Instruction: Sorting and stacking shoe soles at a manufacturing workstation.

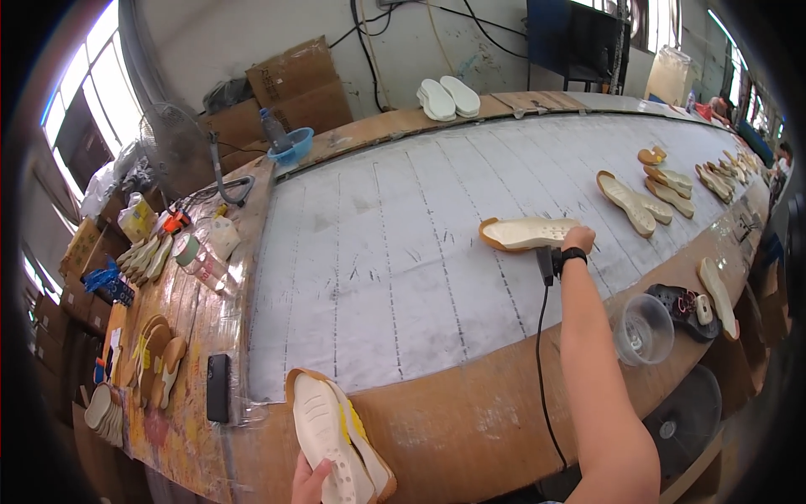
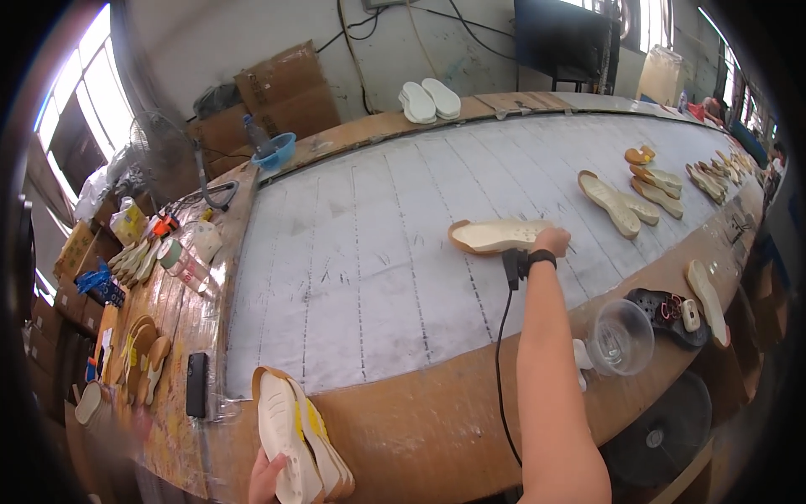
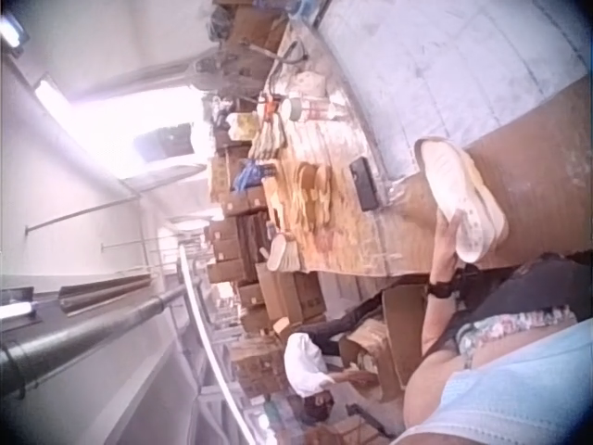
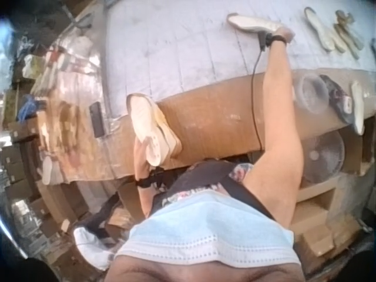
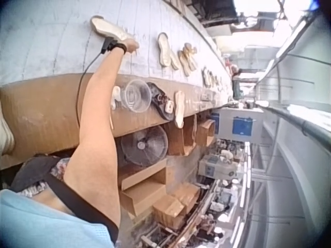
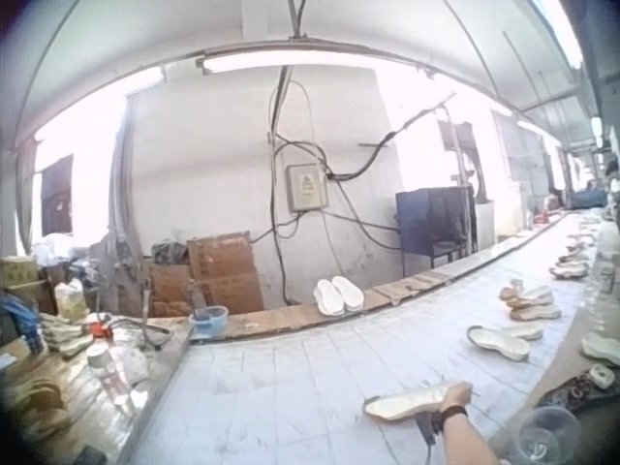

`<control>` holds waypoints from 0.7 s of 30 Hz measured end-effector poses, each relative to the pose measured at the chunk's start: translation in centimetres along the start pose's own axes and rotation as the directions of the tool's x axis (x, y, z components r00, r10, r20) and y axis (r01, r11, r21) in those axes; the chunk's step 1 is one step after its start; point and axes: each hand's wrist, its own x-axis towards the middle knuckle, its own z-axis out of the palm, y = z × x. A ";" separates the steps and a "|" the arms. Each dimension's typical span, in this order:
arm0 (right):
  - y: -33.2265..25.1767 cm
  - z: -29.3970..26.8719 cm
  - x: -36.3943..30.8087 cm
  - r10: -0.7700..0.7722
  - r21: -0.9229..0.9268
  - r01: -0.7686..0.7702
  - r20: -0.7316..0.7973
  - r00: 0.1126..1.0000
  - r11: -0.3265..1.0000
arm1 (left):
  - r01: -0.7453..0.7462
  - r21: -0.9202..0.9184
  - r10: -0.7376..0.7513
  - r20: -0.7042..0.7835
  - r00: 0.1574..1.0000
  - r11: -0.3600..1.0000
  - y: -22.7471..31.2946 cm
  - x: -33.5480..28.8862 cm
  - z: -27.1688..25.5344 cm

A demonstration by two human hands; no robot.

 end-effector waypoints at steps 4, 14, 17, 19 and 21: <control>1.8 0.6 1.7 -0.207 -0.397 0.186 -0.010 0.978 0.899 | -0.028 0.003 0.028 -0.007 1.000 1.000 -0.6 0.3 0.4; 0.4 -2.3 1.4 -0.096 -0.086 0.120 0.240 0.966 0.989 | -0.092 -0.095 0.099 0.074 0.992 0.991 0.5 -0.9 1.4; -1.0 -3.2 -0.5 0.056 -0.041 -0.040 0.572 0.819 0.998 | -0.259 0.002 0.259 -0.054 0.964 0.966 0.0 -1.9 1.0; -3.0 -4.8 -4.4 0.210 -0.156 -0.142 0.773 0.598 0.977 | -0.342 0.096 0.354 -0.195 0.915 0.935 0.0 -3.2 0.6; -1.5 -3.8 -4.0 0.223 -0.145 -0.182 0.807 0.547 0.973 | -0.312 0.285 0.380 -0.227 0.897 0.906 0.9 -4.3 0.4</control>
